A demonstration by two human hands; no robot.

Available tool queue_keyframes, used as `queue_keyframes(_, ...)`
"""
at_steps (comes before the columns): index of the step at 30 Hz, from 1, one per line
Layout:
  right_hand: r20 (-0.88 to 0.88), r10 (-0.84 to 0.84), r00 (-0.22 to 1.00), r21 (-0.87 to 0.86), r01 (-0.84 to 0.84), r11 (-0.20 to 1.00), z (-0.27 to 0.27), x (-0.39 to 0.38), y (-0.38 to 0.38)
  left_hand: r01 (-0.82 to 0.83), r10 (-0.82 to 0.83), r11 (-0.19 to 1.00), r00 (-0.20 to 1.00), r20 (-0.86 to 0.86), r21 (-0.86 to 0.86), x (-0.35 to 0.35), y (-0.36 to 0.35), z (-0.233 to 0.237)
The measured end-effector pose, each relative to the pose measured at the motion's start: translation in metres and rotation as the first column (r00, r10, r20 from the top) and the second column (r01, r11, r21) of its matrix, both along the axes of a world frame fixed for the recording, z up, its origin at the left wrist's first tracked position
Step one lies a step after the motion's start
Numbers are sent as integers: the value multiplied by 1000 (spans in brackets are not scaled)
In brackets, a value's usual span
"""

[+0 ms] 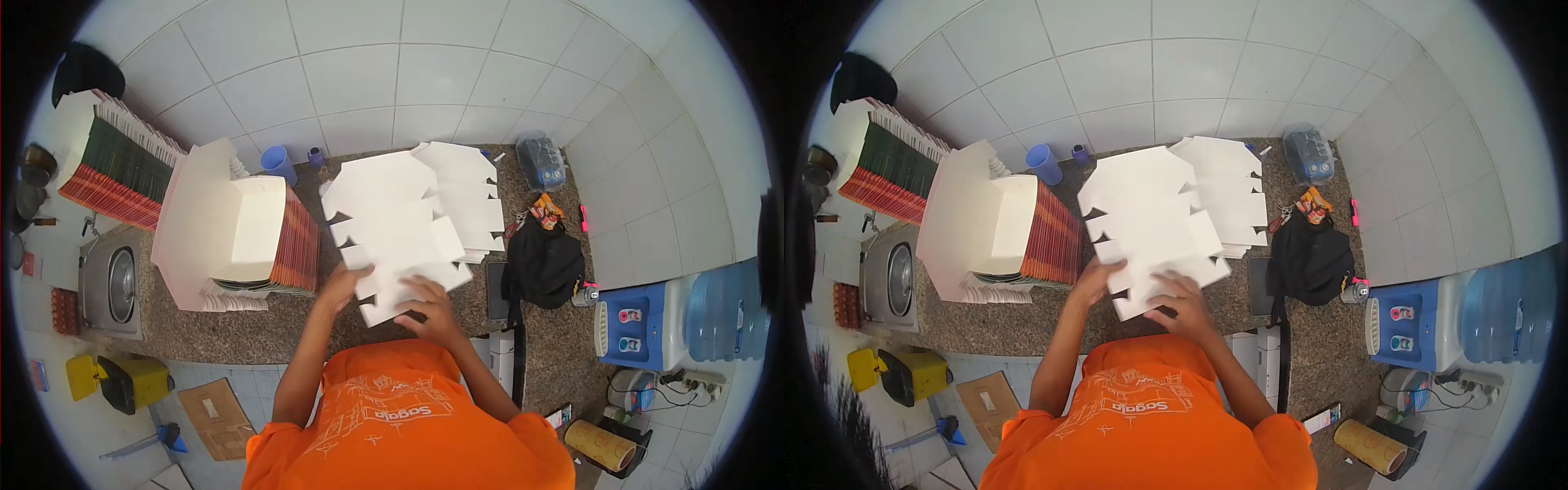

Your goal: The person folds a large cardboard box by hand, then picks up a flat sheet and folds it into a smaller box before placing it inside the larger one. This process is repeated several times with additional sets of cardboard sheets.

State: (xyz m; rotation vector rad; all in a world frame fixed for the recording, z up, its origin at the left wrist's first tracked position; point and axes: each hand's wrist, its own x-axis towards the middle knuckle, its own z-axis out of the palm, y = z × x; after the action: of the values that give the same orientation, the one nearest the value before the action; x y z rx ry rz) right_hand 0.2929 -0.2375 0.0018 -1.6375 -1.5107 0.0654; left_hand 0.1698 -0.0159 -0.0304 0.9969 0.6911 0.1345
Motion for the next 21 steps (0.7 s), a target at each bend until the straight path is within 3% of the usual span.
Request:
queue_keyframes(2,-56,-453,890,73,457,887,-20,12,-12,35,-34,997,999,-15,75,-5,-6,-23)
queue_keyframes(3,-59,-464,884,74,467,881,-41,26,-21,63,-60,987,998,-27,148,-7,-9,-26)
queue_keyframes(4,-353,-607,712,-107,614,782,-71,45,-33,85,-81,992,996,-40,97,-12,-13,-12)
queue_keyframes(5,-571,-701,428,-323,668,670,-86,56,-41,98,-94,990,995,-43,98,-13,-15,-12)
queue_keyframes(6,-575,-703,418,-322,674,664,-70,58,-42,80,-75,990,996,-42,113,-14,-16,-12)
queue_keyframes(8,-825,-448,345,-300,403,864,-29,56,-46,102,-74,975,987,-145,196,-11,-5,-10)
queue_keyframes(9,-827,-445,344,-297,405,865,-6,45,-41,-65,91,911,995,-43,406,-1,-14,5)
queue_keyframes(11,-517,-605,605,-315,522,792,28,13,-15,-210,282,753,959,-17,623,11,-30,12)
queue_keyframes(12,-436,-463,772,-227,404,886,28,-1,-4,-286,251,884,958,141,369,15,-43,51)
queue_keyframes(13,-331,-295,896,-156,256,954,29,-14,4,-288,254,883,957,139,370,17,-47,70)
queue_keyframes(14,-333,-290,897,-153,252,956,43,-24,11,-174,124,865,983,135,470,20,-47,84)
queue_keyframes(15,-179,-264,948,-136,242,961,66,-33,16,-61,-7,823,993,117,565,23,-43,92)
queue_keyframes(16,-17,-232,973,-121,228,966,79,-37,19,-209,158,881,975,154,424,26,-39,97)
queue_keyframes(17,-14,-227,974,-119,224,967,77,-35,18,-216,163,879,974,158,424,27,-35,103)
queue_keyframes(19,-24,-318,948,-95,314,944,68,-27,13,-292,269,956,908,322,26,24,-29,119)
queue_keyframes(21,-108,-265,958,-10,266,964,57,-27,11,-284,288,957,919,269,-55,23,-28,125)
